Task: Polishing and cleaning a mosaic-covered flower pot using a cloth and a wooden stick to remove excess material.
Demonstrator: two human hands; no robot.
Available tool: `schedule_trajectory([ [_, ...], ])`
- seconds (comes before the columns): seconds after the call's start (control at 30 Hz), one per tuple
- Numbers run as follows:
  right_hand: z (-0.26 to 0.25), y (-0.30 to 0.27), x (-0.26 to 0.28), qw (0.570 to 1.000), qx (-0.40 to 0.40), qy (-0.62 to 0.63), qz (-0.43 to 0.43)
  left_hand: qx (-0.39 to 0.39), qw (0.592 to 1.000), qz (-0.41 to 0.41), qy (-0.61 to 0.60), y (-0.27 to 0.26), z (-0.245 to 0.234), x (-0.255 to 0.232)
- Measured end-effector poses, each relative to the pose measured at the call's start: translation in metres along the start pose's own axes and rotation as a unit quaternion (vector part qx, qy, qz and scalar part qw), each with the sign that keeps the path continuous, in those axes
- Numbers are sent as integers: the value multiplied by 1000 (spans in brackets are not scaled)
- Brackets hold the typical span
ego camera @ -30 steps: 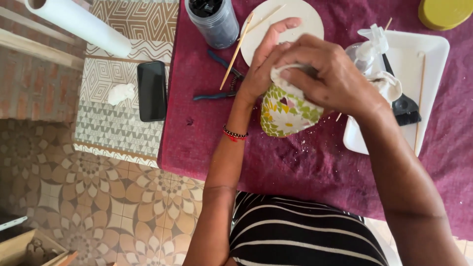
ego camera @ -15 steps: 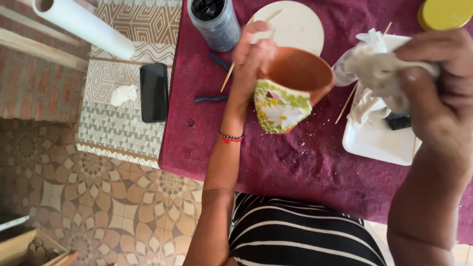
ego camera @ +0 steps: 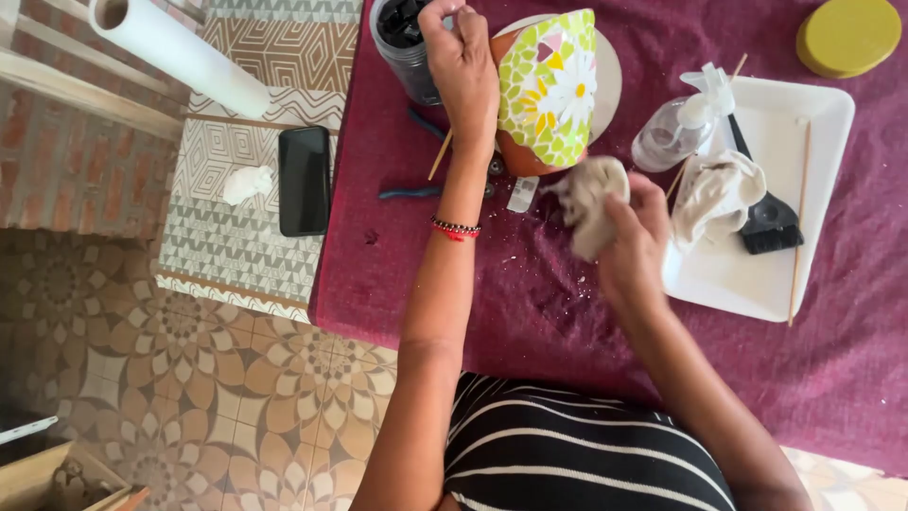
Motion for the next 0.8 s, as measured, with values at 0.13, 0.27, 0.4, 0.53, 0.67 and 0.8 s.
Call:
schedule_trajectory([
  [0.13, 37, 6, 3, 999, 8, -27, -30, 0, 999, 3, 53, 2, 6, 10],
  [0.27, 47, 10, 3, 983, 58, 5, -172, 141, 983, 36, 108, 9, 27, 9],
  [0.4, 42, 14, 19, 975, 0, -36, -219, 298, 946, 82, 96, -3, 42, -51],
  [0.53, 45, 8, 20, 965, 6, -30, -259, 279, 950, 100, 98, -4, 39, -65],
  [0.67, 57, -33, 48, 907, -22, -197, -371, 288, 949, 76, 107, -2, 45, -44],
  [0.8, 83, -77, 37, 746, 103, -359, -552, 296, 939, 93, 151, -3, 49, -31],
])
Point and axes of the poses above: each hand's wrist, its own y-axis towards the middle knuckle, its own z-axis out of the palm, x = y × z, the point moved 10 cm from there along y, towards the middle knuckle, and after that the axes turned 4 degrees about -x, right-handed, at the moved point
